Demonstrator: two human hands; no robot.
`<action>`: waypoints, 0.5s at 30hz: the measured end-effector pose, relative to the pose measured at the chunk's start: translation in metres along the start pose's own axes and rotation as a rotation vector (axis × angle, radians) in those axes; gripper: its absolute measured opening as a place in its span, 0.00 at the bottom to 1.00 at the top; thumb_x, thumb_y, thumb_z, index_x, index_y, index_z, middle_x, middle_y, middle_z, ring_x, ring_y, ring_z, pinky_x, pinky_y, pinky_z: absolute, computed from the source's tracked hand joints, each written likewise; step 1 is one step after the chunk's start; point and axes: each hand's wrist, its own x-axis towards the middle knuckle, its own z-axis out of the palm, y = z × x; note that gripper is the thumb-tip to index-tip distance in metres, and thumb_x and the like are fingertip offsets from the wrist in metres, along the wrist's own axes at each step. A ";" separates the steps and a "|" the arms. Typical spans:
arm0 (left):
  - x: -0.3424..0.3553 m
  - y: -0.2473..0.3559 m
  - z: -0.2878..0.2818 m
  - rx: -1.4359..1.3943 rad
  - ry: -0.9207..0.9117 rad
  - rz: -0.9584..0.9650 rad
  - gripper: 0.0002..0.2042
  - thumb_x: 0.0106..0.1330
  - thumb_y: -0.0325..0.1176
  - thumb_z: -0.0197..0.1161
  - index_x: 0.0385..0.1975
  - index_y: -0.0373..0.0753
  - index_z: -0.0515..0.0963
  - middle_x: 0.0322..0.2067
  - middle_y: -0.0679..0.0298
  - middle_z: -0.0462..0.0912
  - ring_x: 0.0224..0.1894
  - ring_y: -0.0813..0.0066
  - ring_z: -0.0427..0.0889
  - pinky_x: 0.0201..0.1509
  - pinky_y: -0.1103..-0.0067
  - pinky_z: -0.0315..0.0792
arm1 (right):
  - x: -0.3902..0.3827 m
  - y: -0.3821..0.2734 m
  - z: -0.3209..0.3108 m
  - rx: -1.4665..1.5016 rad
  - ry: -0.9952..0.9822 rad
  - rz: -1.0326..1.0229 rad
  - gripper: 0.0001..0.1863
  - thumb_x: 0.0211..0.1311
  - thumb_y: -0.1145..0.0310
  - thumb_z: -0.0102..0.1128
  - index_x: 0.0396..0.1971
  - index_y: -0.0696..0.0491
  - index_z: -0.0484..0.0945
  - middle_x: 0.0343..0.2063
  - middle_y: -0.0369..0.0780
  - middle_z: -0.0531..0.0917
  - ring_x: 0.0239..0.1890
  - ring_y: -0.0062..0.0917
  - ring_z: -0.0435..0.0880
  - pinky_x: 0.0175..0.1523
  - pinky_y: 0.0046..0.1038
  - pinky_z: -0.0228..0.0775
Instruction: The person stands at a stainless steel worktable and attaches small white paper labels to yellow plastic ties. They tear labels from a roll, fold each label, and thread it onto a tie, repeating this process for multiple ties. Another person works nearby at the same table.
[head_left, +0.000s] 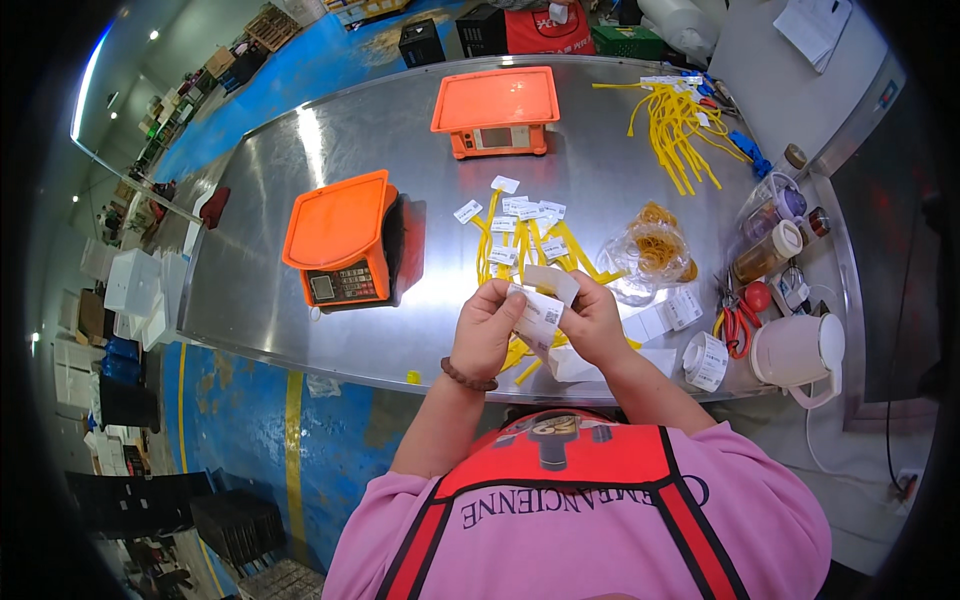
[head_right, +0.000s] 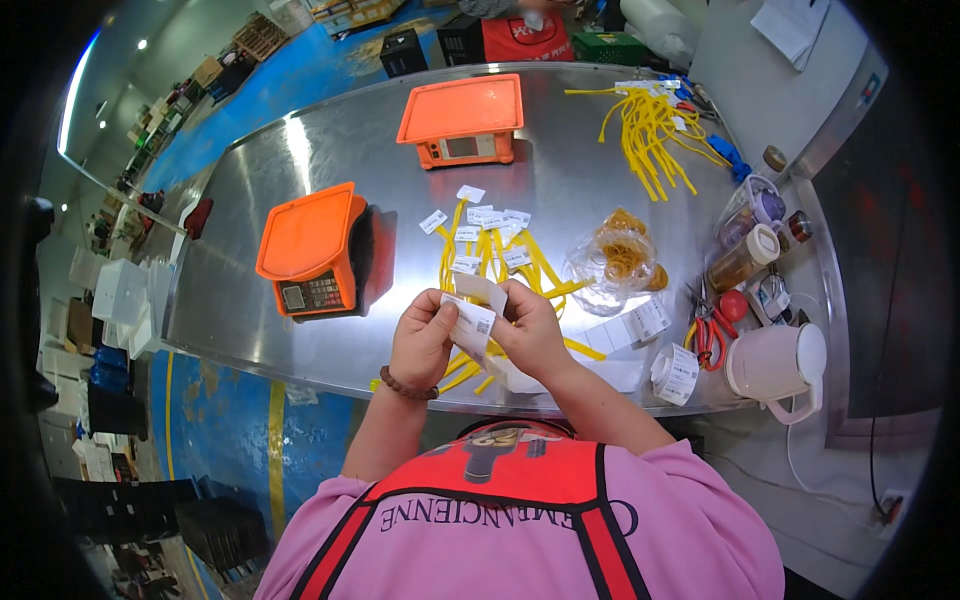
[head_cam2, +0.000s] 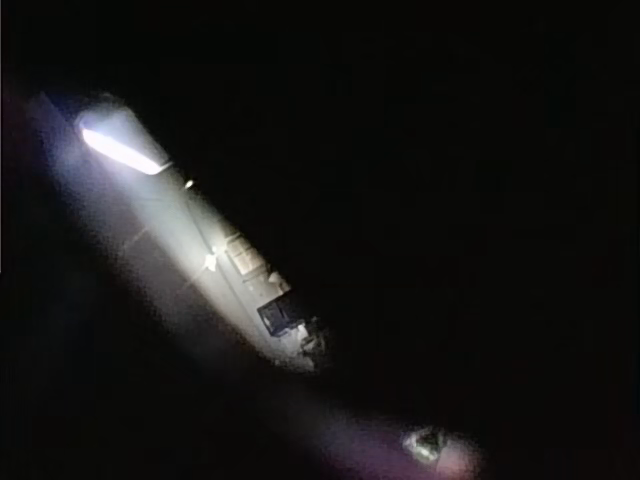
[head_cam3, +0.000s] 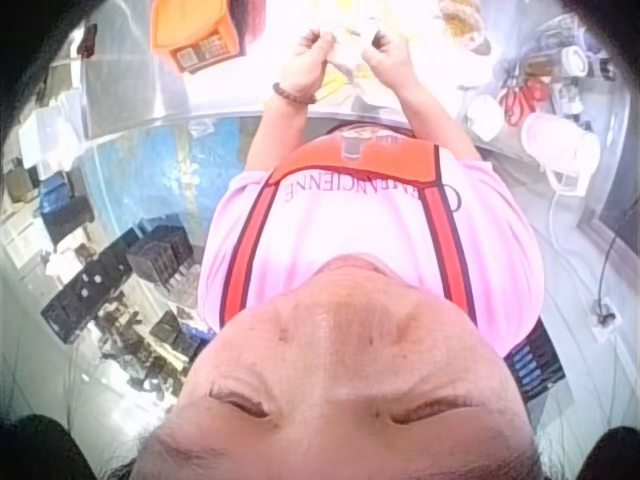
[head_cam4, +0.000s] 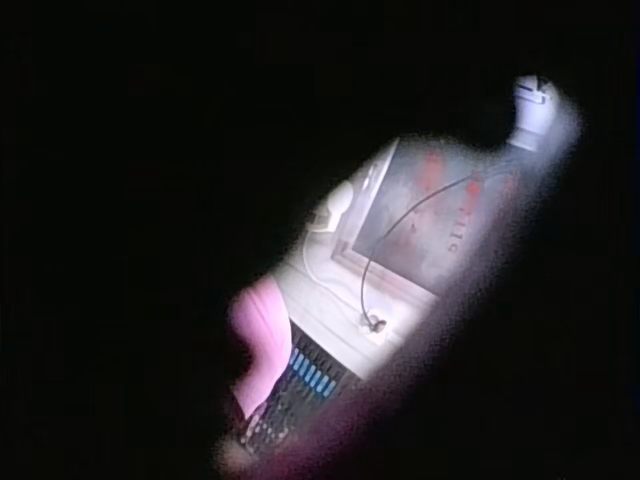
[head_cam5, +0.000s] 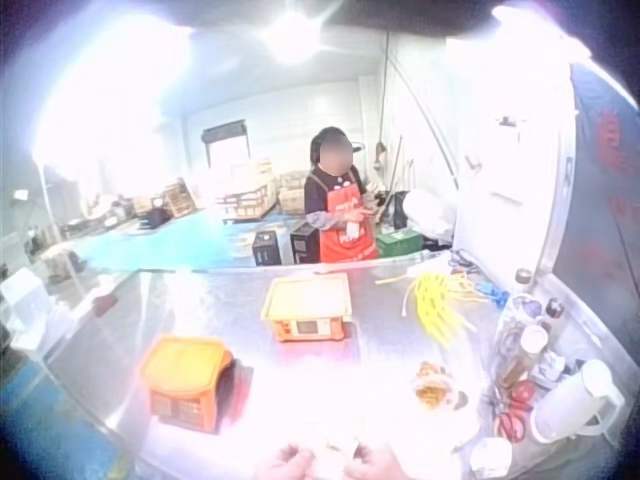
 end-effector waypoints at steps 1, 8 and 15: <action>0.000 0.000 0.002 0.024 0.023 -0.002 0.04 0.62 0.29 0.56 0.31 0.34 0.72 0.31 0.67 0.76 0.32 0.83 0.74 0.37 0.86 0.69 | 0.000 0.000 0.000 -0.015 -0.005 -0.012 0.07 0.54 0.75 0.57 0.33 0.58 0.72 0.27 0.35 0.78 0.30 0.14 0.77 0.35 0.17 0.69; 0.006 -0.006 0.005 0.407 0.072 0.374 0.05 0.62 0.30 0.56 0.32 0.34 0.73 0.30 0.67 0.77 0.32 0.85 0.73 0.37 0.86 0.70 | 0.001 0.008 -0.004 0.037 -0.050 0.034 0.09 0.53 0.74 0.57 0.34 0.59 0.72 0.29 0.35 0.79 0.32 0.14 0.77 0.36 0.17 0.69; 0.004 -0.010 0.014 0.143 0.151 0.198 0.07 0.61 0.29 0.57 0.32 0.32 0.73 0.29 0.64 0.78 0.30 0.83 0.75 0.35 0.86 0.71 | 0.001 0.008 -0.016 0.055 -0.227 0.086 0.10 0.54 0.76 0.53 0.37 0.60 0.72 0.31 0.36 0.79 0.33 0.16 0.77 0.40 0.20 0.70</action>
